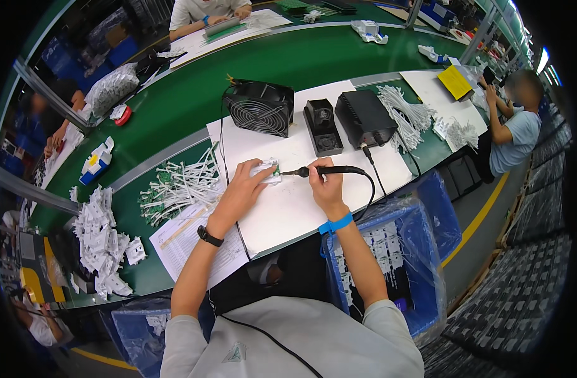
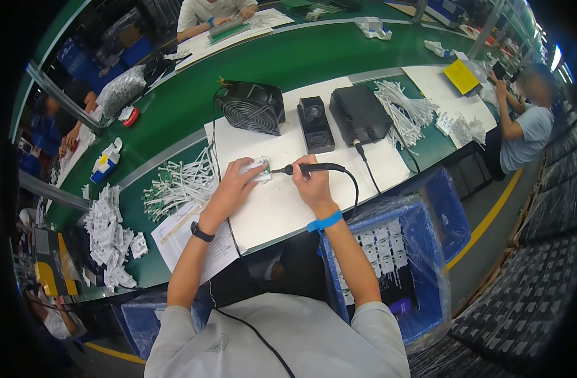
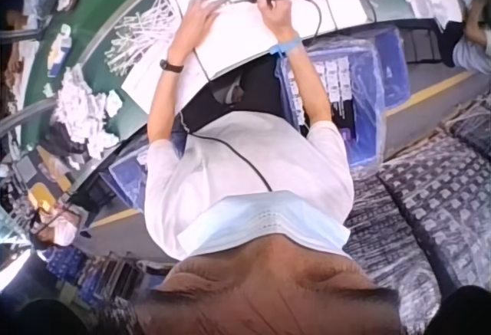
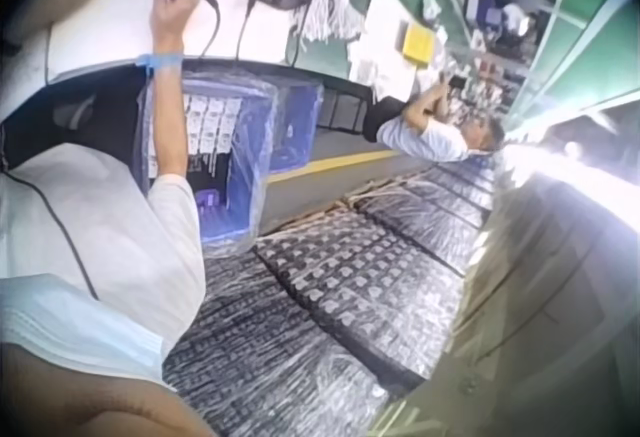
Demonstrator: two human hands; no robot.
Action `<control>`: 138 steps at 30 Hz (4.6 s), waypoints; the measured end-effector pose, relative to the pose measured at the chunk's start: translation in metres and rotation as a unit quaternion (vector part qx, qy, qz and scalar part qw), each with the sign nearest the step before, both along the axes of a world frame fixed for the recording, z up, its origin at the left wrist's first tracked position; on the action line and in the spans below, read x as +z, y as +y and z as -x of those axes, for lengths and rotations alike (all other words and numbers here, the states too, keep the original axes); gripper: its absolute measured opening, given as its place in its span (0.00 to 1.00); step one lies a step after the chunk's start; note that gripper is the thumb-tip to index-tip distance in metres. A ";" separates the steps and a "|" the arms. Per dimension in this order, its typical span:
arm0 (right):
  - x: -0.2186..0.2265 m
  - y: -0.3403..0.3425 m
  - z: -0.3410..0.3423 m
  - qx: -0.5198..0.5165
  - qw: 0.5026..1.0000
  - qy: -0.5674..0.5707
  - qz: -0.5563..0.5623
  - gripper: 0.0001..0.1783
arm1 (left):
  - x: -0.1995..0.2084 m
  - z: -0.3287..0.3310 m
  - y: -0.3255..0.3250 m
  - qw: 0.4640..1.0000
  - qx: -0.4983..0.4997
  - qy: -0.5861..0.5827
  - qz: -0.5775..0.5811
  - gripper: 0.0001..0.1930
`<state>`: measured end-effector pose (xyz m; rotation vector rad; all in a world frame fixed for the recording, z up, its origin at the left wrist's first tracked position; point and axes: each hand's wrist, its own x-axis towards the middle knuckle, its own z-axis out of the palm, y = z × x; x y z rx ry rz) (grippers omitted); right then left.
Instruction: The person assembles electrical components by inserting circuit boards with wires into plastic casings, soldering the connections with a soldering iron, and placing the finished units onto the conveyor belt.
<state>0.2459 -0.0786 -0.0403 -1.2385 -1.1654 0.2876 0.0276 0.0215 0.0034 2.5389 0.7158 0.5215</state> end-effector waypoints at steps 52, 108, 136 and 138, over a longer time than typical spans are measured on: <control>-0.008 0.031 0.020 -0.063 0.997 -0.041 0.026 0.06 | -0.039 -0.034 -0.052 0.970 0.205 -0.086 -0.099 0.23; -0.006 0.030 0.016 -0.101 0.994 -0.033 -0.023 0.06 | -0.038 -0.031 -0.053 0.972 0.202 -0.074 -0.094 0.23; 0.053 0.053 -0.059 -0.254 0.960 -0.098 -0.070 0.09 | -0.043 -0.030 -0.052 0.970 0.212 -0.086 -0.077 0.24; 0.048 0.059 -0.064 -0.263 0.956 -0.126 0.021 0.10 | -0.044 -0.031 -0.052 0.971 0.211 -0.092 -0.070 0.23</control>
